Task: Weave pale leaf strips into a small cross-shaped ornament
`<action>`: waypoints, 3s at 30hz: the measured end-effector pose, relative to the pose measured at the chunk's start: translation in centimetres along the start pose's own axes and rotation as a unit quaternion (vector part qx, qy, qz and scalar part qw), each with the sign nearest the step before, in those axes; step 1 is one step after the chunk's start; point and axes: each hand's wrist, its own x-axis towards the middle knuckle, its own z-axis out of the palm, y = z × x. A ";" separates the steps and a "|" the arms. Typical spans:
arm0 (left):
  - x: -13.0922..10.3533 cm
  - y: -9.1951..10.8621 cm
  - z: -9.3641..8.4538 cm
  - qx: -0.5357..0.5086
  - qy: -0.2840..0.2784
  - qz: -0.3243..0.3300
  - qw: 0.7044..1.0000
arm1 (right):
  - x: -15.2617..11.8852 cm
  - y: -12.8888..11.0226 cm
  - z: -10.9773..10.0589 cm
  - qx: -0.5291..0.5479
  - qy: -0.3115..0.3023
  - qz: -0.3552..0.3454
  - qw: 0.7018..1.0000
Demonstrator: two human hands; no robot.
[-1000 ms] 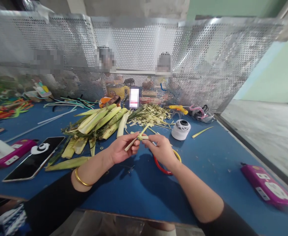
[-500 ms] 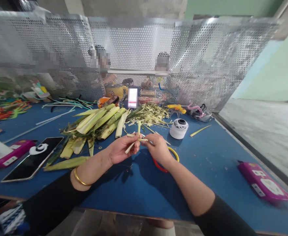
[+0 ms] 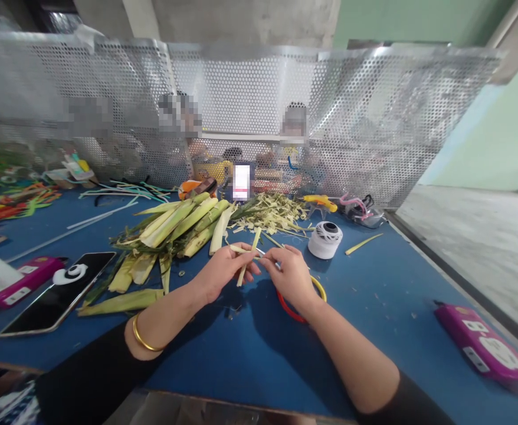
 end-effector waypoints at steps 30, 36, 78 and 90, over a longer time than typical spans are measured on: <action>0.1 3.8 -4.2 0.180 0.164 0.164 0.956 | 1.7 8.4 -9.4 -0.285 0.361 0.192 0.867; 0.3 3.8 -4.8 0.227 0.187 0.197 0.935 | 1.7 4.1 -4.0 -0.364 -0.089 0.079 0.924; -1.4 3.0 -4.5 0.373 -0.081 0.159 0.911 | 1.9 3.5 -2.1 0.127 0.081 0.144 0.978; 2.6 1.1 -0.1 0.015 0.116 -0.013 0.993 | 0.8 0.4 -1.3 0.160 -0.008 0.092 0.983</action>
